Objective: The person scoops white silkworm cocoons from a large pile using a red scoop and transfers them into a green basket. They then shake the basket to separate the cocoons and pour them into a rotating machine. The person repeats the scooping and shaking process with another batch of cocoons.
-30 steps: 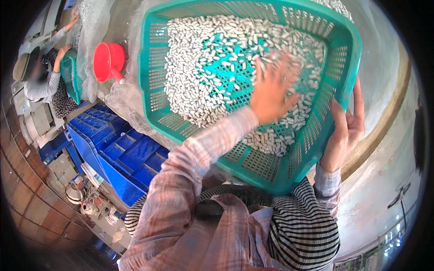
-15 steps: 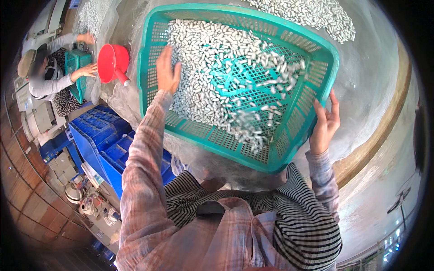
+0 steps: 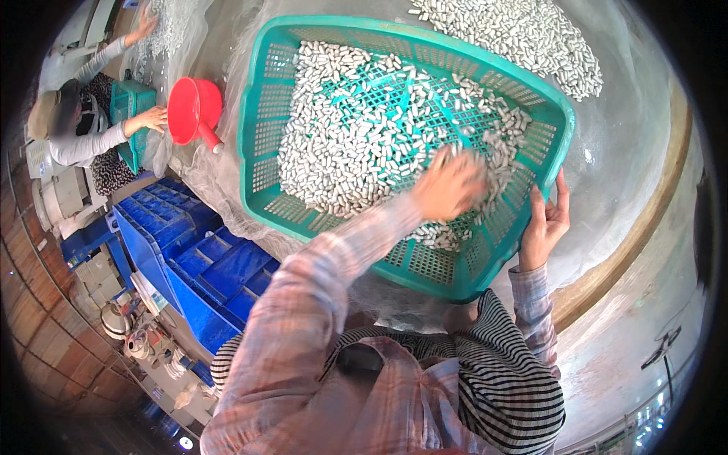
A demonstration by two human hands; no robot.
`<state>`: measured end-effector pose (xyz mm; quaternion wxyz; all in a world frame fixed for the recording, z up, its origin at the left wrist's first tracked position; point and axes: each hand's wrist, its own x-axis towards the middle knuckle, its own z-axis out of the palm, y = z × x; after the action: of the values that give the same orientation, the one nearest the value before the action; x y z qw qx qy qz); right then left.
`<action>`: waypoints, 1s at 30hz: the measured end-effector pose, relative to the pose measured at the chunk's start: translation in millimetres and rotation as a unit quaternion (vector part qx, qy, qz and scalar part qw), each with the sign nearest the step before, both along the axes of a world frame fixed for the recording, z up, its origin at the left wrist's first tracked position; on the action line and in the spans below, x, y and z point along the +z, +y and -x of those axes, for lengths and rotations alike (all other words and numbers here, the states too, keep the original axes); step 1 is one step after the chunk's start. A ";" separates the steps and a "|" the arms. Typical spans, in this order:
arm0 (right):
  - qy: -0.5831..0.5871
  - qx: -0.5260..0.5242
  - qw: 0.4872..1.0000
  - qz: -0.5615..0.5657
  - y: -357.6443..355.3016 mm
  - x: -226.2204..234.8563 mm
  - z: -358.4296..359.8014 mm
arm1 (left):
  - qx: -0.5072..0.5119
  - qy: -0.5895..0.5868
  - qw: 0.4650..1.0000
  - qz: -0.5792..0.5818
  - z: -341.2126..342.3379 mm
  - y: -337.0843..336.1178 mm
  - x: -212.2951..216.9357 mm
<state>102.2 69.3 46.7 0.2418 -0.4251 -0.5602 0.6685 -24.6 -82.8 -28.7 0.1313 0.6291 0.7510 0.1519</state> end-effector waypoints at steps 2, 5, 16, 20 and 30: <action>-0.008 -0.008 1.000 0.010 -2.9 2.4 -2.4 | -0.156 -0.018 0.987 0.044 7.5 -61.3 -0.2; -0.002 -0.016 1.000 -0.024 -10.8 -3.5 -13.4 | -0.113 0.081 0.973 0.186 80.3 -112.6 24.9; 0.048 -0.039 0.998 0.017 -13.1 -4.0 -3.2 | 0.153 0.002 0.988 0.024 34.0 25.8 6.4; 0.020 -0.019 0.999 -0.019 -10.7 -9.8 -11.7 | -0.075 -0.026 0.988 0.135 22.0 -75.4 16.8; -0.232 0.133 0.856 -0.442 34.9 89.2 3.4 | 0.356 0.252 0.900 -0.015 166.9 -199.9 150.7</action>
<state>98.8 104.3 135.8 0.1757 -0.3374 -0.8880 0.2584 -191.5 -282.7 122.0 -0.1348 0.3392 0.9303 0.0364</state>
